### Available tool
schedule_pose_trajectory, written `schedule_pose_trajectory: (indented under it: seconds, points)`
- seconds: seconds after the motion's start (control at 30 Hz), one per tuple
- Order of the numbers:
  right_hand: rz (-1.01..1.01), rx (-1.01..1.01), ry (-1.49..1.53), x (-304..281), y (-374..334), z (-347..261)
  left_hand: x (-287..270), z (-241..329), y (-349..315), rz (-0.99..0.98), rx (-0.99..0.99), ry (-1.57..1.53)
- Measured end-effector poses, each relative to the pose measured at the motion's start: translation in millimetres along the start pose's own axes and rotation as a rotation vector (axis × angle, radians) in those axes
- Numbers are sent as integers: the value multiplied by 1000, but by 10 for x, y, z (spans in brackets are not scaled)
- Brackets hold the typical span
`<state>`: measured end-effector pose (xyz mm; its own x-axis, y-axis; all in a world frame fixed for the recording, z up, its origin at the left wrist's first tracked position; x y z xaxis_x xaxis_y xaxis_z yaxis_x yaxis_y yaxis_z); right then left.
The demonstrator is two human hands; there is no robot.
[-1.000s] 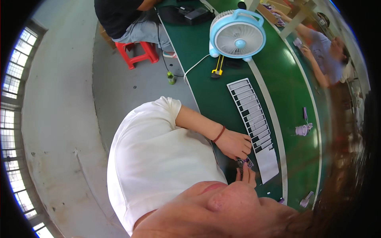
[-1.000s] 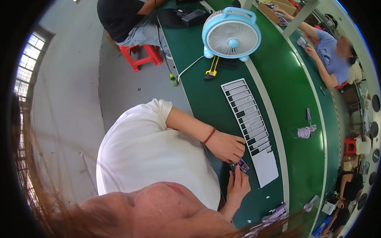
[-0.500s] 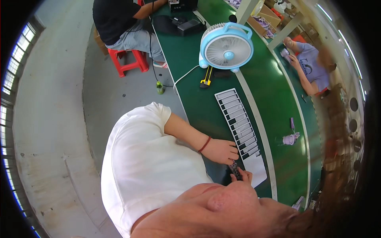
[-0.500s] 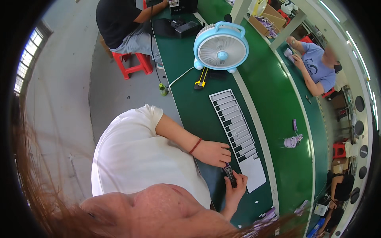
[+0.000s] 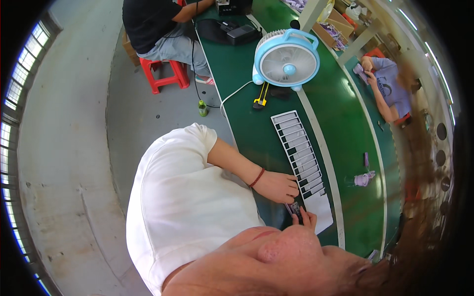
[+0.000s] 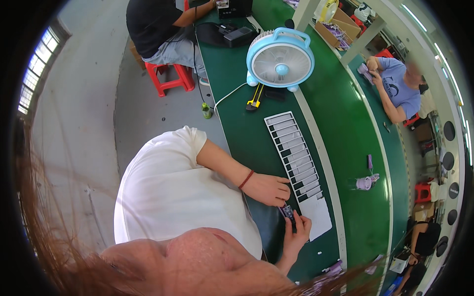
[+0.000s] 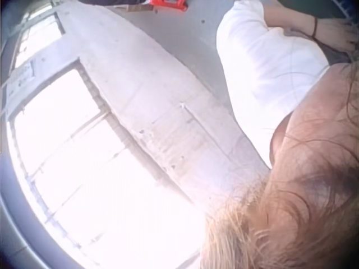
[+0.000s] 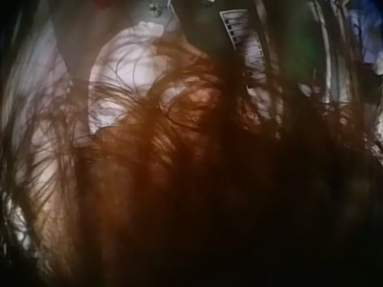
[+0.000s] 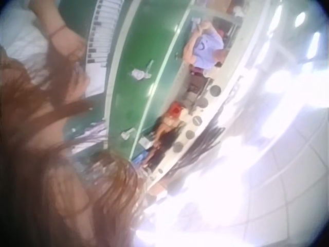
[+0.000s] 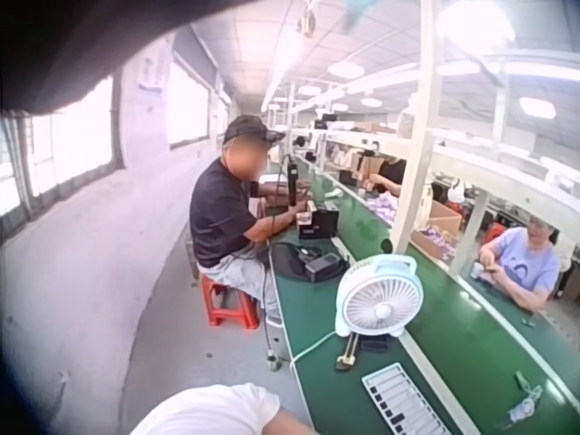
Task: Assembling electronic components and applying adhesive tape to small circuit boards.
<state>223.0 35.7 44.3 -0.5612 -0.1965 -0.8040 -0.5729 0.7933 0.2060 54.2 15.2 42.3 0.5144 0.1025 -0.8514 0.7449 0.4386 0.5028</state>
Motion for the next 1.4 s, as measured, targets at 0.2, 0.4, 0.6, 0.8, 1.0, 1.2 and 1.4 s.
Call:
schedule_pose_trajectory:
  seconds: [0.2, 0.4, 0.6, 0.8, 1.0, 1.2, 1.4]
  points:
    - [10, 25, 30, 17, -50, 19, -50, 80, -6, -17, -80, 67]
    - [2, 10, 1, -38, -146, -39, 107, 110, -13, -46, -51, 79]
    - [3, 55, -41, -90, 53, -138, -82, 52, 49, -102, -119, 123]
    - [-16, 80, -3, -127, 208, -243, -60, -70, 132, -258, -121, 32]
    - [-58, 105, 59, -40, 158, -171, -196, -183, 136, -40, -205, -327]
    - [-40, 67, 55, 40, 218, -281, -199, -205, 110, -34, -280, -405]
    - [113, 9, -220, -11, 91, -481, -162, -133, 69, -59, -94, -279]
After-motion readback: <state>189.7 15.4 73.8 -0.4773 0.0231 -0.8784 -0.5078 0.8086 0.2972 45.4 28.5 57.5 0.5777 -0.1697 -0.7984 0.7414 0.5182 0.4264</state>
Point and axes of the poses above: each hand's wrist, its own y-axis towards the middle knuckle, its own x-axis out of the palm, z = x × y, the point moved 9 cm from there along y, towards the middle knuckle, and after that the axes turned 4 degrees about -z, right-handed, at the moved point
